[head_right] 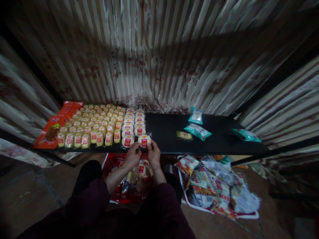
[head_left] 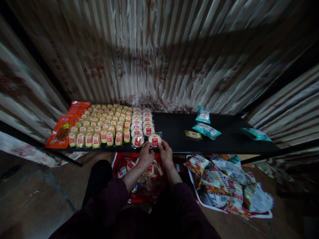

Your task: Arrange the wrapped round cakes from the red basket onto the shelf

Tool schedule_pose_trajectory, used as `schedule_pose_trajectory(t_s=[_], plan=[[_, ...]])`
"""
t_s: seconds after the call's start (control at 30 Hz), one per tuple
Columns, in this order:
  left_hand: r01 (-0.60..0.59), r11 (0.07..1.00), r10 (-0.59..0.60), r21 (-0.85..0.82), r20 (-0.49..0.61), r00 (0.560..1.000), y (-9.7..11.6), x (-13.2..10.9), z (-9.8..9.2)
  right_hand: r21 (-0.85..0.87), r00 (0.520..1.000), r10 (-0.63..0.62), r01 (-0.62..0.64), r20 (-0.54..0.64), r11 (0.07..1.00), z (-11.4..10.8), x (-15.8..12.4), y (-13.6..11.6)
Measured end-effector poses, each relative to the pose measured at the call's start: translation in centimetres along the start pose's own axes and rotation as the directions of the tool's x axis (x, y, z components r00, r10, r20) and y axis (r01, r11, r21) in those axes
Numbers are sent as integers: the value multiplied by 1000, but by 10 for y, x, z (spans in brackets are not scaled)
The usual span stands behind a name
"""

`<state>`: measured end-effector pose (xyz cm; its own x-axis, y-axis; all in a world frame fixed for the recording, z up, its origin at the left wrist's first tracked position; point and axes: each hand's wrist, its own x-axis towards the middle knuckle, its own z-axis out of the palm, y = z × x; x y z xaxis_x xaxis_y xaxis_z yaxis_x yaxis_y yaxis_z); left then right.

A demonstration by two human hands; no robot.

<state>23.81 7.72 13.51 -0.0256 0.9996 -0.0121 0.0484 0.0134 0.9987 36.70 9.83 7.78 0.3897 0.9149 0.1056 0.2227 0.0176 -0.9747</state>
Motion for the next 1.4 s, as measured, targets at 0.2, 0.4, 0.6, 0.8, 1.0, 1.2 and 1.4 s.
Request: schedule_pose_trajectory(t_s=[0.2, 0.4, 0.6, 0.8, 1.0, 1.2, 1.4], plan=[[18, 999, -17, 31, -34, 999, 2, 11, 4, -86, 999, -45, 47, 19, 995, 5, 19, 3], [-12, 993, 17, 115, -39, 999, -2, 18, 6, -214, 997, -78, 80, 15, 974, 8, 30, 0], [-27, 989, 29, 146, -13, 999, -5, 18, 6, -323, 996, -77, 87, 46, 942, 12, 37, -1], [-23, 986, 22, 166, 7, 1000, -12, 17, 8, -479, 993, -96, 119, 73, 870, 13, 38, -4], [-128, 965, 115, 229, 69, 991, -23, 14, 8, -613, 990, -74, 134, 122, 779, 15, 35, -16], [-230, 822, 146, 522, 197, 969, -24, 10, 7, -753, 986, 60, 78, 154, 653, 18, 23, -39], [-332, 692, 173, 641, 299, 938, -23, 8, 3, -785, 992, 84, 22, 95, 620, 18, 16, -47]])
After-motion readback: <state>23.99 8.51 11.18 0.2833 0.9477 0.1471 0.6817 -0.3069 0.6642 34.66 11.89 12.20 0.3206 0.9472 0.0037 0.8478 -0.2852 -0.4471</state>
